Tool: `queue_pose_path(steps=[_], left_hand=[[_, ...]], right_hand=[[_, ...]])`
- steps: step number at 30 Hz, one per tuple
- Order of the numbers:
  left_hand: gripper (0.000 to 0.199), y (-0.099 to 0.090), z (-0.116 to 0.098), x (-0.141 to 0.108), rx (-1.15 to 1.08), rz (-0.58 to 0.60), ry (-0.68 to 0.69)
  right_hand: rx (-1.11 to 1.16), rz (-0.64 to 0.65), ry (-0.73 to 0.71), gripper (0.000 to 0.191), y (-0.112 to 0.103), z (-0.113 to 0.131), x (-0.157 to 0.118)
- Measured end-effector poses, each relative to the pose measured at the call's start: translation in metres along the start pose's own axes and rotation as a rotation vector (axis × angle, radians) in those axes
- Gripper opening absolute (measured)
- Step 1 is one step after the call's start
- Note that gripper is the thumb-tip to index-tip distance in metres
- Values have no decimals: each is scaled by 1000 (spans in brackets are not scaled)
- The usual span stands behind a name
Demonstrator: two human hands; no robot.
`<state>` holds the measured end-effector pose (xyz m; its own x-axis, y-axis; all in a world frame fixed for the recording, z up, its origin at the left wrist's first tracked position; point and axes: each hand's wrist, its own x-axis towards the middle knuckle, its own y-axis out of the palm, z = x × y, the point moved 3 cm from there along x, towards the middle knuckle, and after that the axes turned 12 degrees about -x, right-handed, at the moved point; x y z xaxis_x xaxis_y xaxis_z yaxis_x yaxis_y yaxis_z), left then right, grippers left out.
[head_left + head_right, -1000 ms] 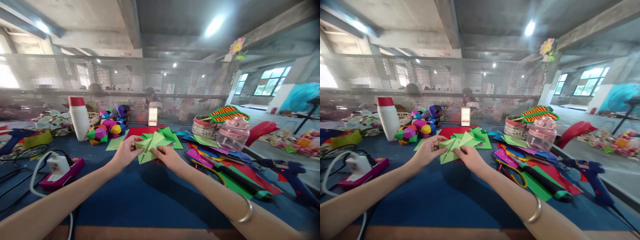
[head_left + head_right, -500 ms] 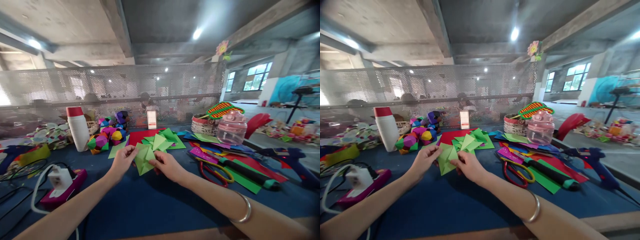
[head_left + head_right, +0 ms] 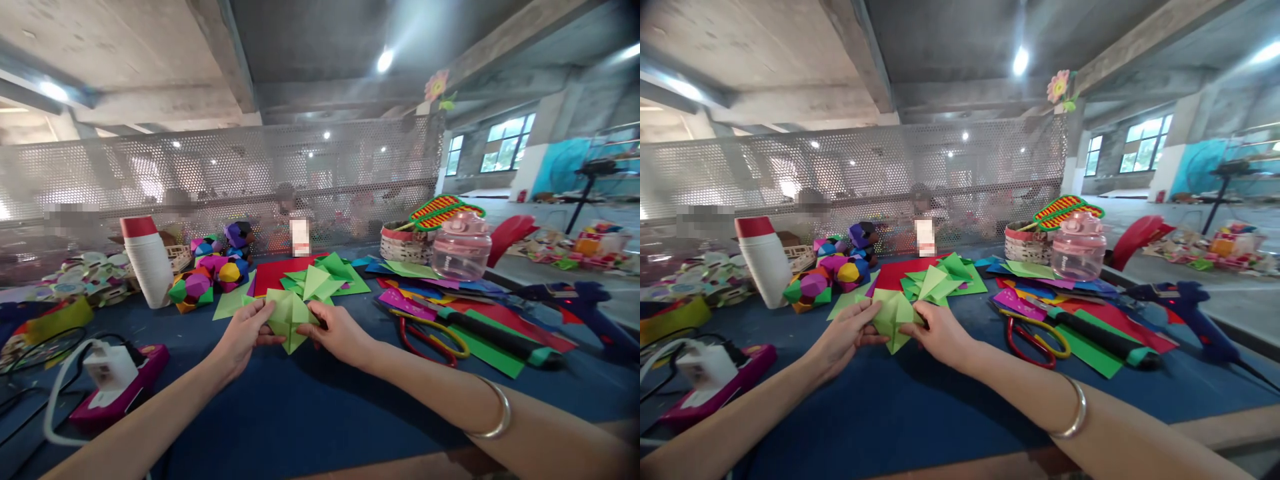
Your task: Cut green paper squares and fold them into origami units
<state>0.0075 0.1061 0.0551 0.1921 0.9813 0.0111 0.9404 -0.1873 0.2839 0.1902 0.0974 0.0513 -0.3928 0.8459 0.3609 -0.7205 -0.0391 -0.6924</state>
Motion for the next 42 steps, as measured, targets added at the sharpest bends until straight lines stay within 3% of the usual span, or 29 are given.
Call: queue_pose_path(steps=[11, 19, 25, 30, 32, 34, 37, 42], left_hand=[[13, -1, 3, 0, -81, 20, -30], [10, -1, 6, 0, -124, -35, 58], [32, 0, 6, -3, 60, 34, 85], [48, -3, -4, -1, 287, 9, 323], [57, -1, -11, -2, 343, 20, 425], [48, 0, -16, -3, 377, 52, 462], [15, -1, -18, -2, 367, 51, 420], [45, -6, -12, 4, 204, 53, 142]], right_hand=[[231, 29, 75, 21, 7, -10, 3], [436, 76, 151, 46, 15, -6, 4], [397, 35, 171, 29, 16, -6, 2], [231, 7, 125, 5, 9, -3, 0], [158, 1, 90, 12, 7, -1, -1], [97, -7, 58, 15, 6, 0, -1], [14, -17, 19, 18, 4, 1, -1], [-83, -15, -32, 22, 2, 5, -1]])
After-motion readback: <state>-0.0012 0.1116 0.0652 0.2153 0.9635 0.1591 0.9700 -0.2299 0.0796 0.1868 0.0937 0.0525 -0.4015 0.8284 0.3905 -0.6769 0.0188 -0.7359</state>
